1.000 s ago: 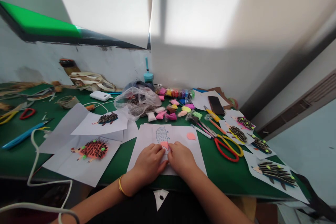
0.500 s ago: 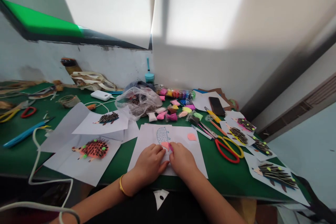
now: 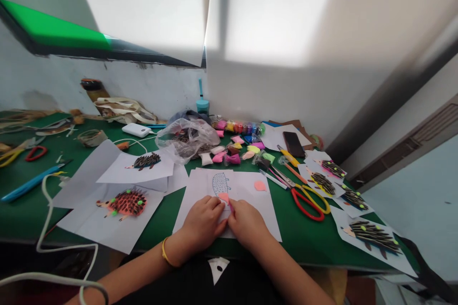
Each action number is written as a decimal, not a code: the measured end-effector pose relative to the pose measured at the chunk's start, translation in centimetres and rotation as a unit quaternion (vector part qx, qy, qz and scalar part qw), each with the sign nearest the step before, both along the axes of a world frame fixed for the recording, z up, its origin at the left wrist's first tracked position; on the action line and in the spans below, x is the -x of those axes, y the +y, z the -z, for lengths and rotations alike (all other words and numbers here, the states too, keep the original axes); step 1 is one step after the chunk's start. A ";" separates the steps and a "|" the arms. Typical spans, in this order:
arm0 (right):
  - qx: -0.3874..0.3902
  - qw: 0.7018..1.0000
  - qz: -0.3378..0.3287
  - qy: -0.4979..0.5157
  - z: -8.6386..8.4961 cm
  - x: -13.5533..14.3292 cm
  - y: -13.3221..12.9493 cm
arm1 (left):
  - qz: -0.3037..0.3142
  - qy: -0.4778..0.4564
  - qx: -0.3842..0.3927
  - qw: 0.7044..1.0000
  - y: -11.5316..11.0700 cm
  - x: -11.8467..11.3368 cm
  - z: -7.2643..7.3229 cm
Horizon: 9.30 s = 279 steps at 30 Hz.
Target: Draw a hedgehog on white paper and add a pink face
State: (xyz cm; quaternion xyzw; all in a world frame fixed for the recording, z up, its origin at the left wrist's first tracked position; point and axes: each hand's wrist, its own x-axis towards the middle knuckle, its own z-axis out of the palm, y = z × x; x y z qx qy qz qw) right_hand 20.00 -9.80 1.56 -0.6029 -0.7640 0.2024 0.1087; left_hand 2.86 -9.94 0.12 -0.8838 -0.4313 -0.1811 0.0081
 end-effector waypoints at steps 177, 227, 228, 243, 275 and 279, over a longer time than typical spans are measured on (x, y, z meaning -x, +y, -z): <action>-0.188 0.971 -0.070 0.130 3.4 -2.2 1.9 | -0.009 0.000 0.023 1.000 -0.2 -0.1 -0.4; -0.267 0.953 -0.089 0.113 3.9 -2.3 1.4 | -0.011 0.011 0.028 0.999 -0.2 -0.1 -0.6; -0.264 0.953 -0.092 0.113 3.9 -2.3 1.4 | -0.012 0.012 0.028 0.999 -0.2 -0.1 -0.5; -0.268 0.952 -0.081 0.124 3.5 -2.7 1.0 | -0.008 0.012 0.033 0.999 -0.3 0.0 -0.6; -0.245 0.955 -0.086 0.144 3.3 -2.3 1.0 | -0.010 0.010 0.037 0.999 -0.2 -0.2 -0.6; -0.239 0.955 -0.093 0.145 3.2 -2.3 0.7 | -0.011 0.006 0.037 0.999 -0.2 -0.1 -0.6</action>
